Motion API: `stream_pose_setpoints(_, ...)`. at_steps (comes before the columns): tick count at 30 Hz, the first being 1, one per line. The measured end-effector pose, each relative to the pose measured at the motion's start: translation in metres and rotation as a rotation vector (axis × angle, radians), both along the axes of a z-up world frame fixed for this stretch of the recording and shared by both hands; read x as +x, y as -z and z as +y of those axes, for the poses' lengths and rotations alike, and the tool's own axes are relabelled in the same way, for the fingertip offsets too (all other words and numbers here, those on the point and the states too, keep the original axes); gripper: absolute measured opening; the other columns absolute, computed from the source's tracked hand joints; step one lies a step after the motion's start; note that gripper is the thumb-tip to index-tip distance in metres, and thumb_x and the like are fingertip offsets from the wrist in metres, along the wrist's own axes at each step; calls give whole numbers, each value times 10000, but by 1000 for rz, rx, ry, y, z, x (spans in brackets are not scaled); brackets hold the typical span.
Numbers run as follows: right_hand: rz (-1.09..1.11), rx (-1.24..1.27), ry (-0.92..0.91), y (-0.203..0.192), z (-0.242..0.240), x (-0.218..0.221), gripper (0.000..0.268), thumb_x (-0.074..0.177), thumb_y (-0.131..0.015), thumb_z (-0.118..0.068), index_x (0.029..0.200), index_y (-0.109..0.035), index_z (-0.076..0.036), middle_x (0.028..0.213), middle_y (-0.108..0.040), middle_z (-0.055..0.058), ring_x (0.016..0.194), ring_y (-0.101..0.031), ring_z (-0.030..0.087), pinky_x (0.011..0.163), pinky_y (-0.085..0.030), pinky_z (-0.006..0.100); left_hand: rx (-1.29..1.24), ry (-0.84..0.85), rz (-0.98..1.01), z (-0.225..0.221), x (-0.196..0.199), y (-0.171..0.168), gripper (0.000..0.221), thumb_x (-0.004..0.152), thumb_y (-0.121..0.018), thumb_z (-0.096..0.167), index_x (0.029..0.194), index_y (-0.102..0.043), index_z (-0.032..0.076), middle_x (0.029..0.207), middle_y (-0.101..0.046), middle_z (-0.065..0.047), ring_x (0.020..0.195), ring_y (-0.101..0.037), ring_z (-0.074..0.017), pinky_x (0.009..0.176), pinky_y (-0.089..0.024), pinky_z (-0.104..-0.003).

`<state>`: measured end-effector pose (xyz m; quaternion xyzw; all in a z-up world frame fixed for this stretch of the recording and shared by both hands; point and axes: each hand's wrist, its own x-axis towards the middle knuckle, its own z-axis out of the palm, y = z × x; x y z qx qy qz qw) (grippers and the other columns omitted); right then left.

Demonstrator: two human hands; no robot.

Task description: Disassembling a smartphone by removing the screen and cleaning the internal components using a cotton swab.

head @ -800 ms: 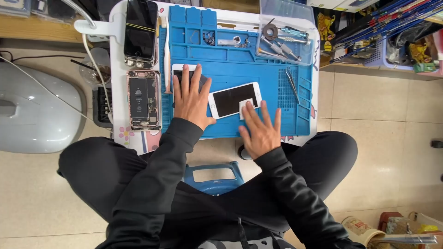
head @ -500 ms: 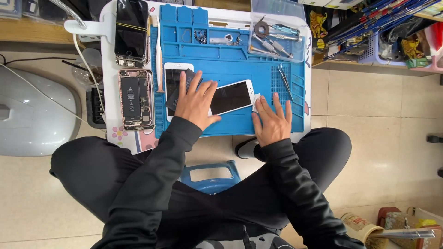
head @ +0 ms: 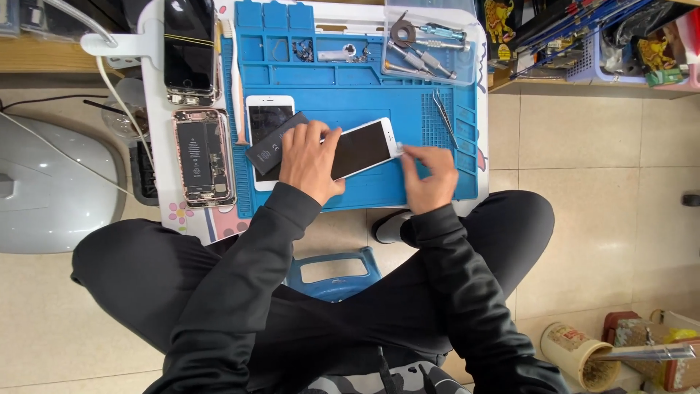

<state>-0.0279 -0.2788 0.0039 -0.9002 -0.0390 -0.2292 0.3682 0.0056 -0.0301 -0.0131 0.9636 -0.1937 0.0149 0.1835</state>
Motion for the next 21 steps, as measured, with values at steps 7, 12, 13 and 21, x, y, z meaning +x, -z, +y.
stream_pose_setpoints(7,-57,-160,-43,17,45,3,141,874,-884,-169,985,-856,-251,908,-625,-71,884,-594,195,782,-506,342,-24,5,-2,3,3,-1,875,559,-961,415,1340,-685,135,1118,-512,-76,1073,-522,-276,1064,-336,-539)
stream_pose_setpoints(12,-31,-181,-116,-3,96,-14,65,933,-802,-142,947,-835,-196,852,-636,-48,792,-571,177,741,-423,304,-55,26,51,9,6,-3,776,622,-934,362,1318,-702,109,1123,-526,-80,1098,-533,-289,1112,-280,-573)
stream_pose_setpoints(13,-33,-179,-117,-5,86,-7,65,933,-802,-142,947,-835,-196,852,-636,-48,792,-571,177,741,-423,304,-54,24,50,9,7,-6,776,622,-934,362,1318,-702,109,1123,-526,-80,1098,-533,-289,1112,-280,-573)
stream_pose_setpoints(21,-103,-322,147,7,59,14,61,896,-866,-237,878,-822,-274,821,-673,-95,788,-607,225,700,-409,375,-34,9,99,6,6,-15,777,609,-951,401,1292,-721,109,1106,-568,-90,1072,-561,-279,1120,-270,-589)
